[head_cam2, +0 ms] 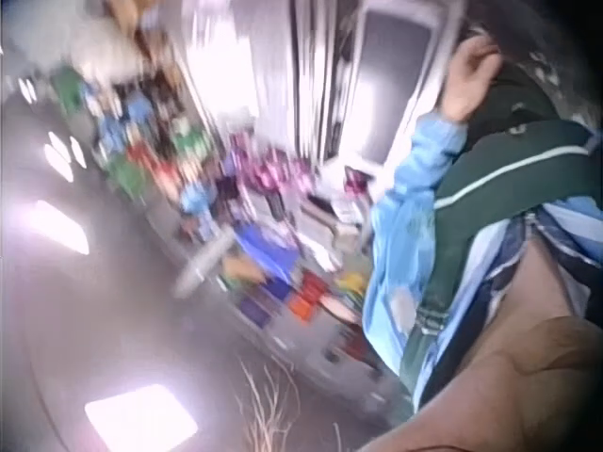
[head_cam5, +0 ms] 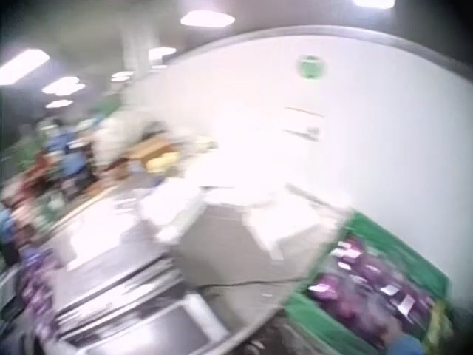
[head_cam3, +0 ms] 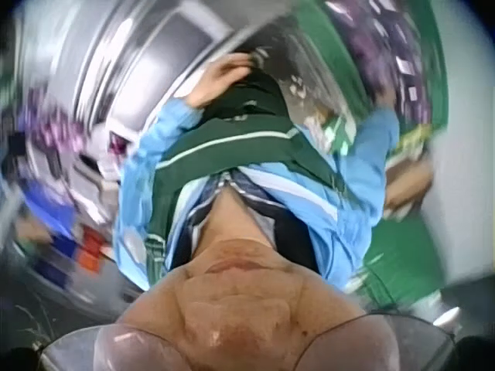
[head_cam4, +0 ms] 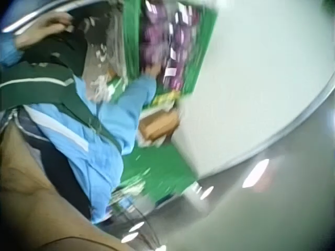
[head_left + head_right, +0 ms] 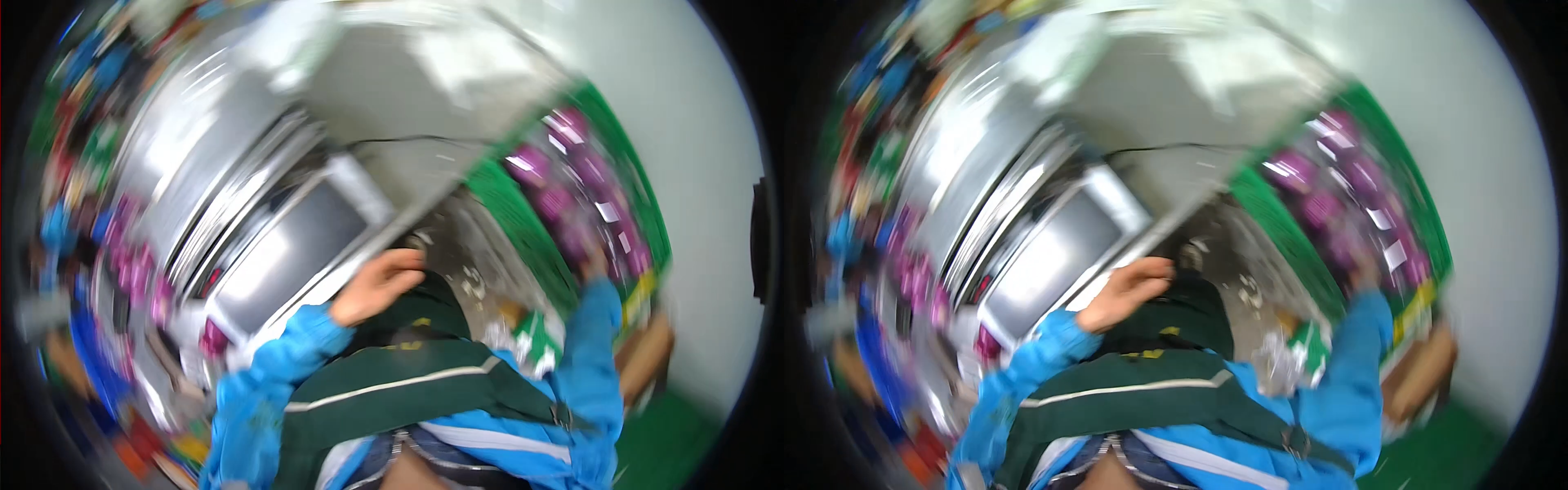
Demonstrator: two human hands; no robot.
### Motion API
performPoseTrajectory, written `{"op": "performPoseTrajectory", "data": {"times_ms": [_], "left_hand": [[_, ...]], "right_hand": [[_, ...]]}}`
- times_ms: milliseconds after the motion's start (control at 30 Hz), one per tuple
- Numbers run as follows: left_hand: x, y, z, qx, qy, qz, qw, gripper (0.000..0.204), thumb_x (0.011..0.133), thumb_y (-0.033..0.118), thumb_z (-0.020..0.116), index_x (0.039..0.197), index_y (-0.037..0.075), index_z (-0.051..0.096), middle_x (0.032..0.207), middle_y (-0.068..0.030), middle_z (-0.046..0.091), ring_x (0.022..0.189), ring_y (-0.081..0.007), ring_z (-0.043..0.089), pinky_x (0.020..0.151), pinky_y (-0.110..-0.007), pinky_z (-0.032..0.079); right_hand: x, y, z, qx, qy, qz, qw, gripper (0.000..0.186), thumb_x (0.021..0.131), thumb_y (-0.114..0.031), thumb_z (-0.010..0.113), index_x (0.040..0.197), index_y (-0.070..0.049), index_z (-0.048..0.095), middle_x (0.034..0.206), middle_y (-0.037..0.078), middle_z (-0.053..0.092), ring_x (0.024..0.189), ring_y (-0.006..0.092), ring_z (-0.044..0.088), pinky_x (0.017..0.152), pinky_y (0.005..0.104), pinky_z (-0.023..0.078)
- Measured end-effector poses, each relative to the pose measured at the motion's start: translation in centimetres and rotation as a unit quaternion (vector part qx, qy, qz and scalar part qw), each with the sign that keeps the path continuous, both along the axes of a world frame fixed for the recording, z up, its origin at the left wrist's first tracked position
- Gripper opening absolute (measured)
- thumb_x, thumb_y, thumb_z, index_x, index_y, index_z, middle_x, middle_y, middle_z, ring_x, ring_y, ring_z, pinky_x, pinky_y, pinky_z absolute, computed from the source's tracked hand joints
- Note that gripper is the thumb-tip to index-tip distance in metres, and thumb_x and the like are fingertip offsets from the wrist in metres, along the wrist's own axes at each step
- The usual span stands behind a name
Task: Wrapping red onions in plastic film using a heat sealer and applying labels.
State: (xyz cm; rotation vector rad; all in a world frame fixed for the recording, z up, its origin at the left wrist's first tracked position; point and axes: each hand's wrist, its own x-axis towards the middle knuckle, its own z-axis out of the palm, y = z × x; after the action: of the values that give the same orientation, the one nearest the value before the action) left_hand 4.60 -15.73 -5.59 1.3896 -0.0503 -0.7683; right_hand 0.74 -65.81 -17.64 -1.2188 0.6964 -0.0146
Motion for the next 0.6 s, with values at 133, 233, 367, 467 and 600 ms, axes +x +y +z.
{"op": "performPoseTrajectory", "data": {"times_ms": [133,233,367,467,600], "left_hand": [[-1.2,1.9,-1.2,-0.01,-0.023,0.013,1.0,0.041,0.088,0.017,0.061,0.121,-0.002,0.049,0.113,-0.0124,0.058,0.105,-0.017,0.055,0.09,-0.03,0.045],[-1.9,4.9,-0.8,0.004,-0.015,0.047,0.999,0.041,0.089,0.019,0.06,0.122,-0.002,0.049,0.112,-0.0122,0.058,0.105,-0.016,0.055,0.092,-0.029,0.044],[-5.3,10.8,-1.7,0.023,-0.017,0.26,0.965,0.038,0.088,0.013,0.061,0.122,0.001,0.05,0.109,-0.0118,0.059,0.1,-0.0159,0.057,0.089,-0.029,0.046],[-6.7,16.1,-1.1,0.03,-0.051,0.427,0.902,0.031,0.087,0.014,0.062,0.114,0.0,0.056,0.1,-0.0095,0.063,0.093,-0.0138,0.06,0.083,-0.028,0.049],[-7.4,25.1,-0.7,0.052,-0.049,0.561,0.825,0.03,0.089,0.015,0.06,0.115,0.0,0.057,0.101,-0.0072,0.064,0.094,-0.0133,0.06,0.077,-0.026,0.048]], "right_hand": [[-4.2,-5.8,-3.5,-0.128,0.087,0.01,0.988,0.037,0.089,-0.028,0.051,0.115,-0.002,0.056,0.109,0.011,0.059,0.099,0.0231,0.057,0.09,0.038,0.045],[-5.5,-15.0,-4.5,-0.399,0.264,-0.064,0.876,0.043,0.086,-0.033,0.057,0.111,0.003,0.06,0.109,0.016,0.061,0.089,0.0295,0.059,0.083,0.0381,0.048],[6.2,-1.8,1.3,-0.622,0.079,0.041,0.778,0.039,0.091,-0.029,0.047,0.112,0.002,0.058,0.104,0.015,0.061,0.091,0.0254,0.057,0.08,0.0325,0.046],[14.0,10.4,6.9,-0.612,-0.123,-0.01,0.781,0.038,0.091,-0.025,0.047,0.115,0.003,0.057,0.108,0.016,0.059,0.093,0.0249,0.055,0.083,0.0307,0.045],[22.8,30.7,12.1,-0.382,-0.214,0.123,0.891,0.036,0.092,-0.016,0.049,0.121,0.006,0.05,0.119,0.014,0.054,0.104,0.0211,0.054,0.089,0.0294,0.044]]}}
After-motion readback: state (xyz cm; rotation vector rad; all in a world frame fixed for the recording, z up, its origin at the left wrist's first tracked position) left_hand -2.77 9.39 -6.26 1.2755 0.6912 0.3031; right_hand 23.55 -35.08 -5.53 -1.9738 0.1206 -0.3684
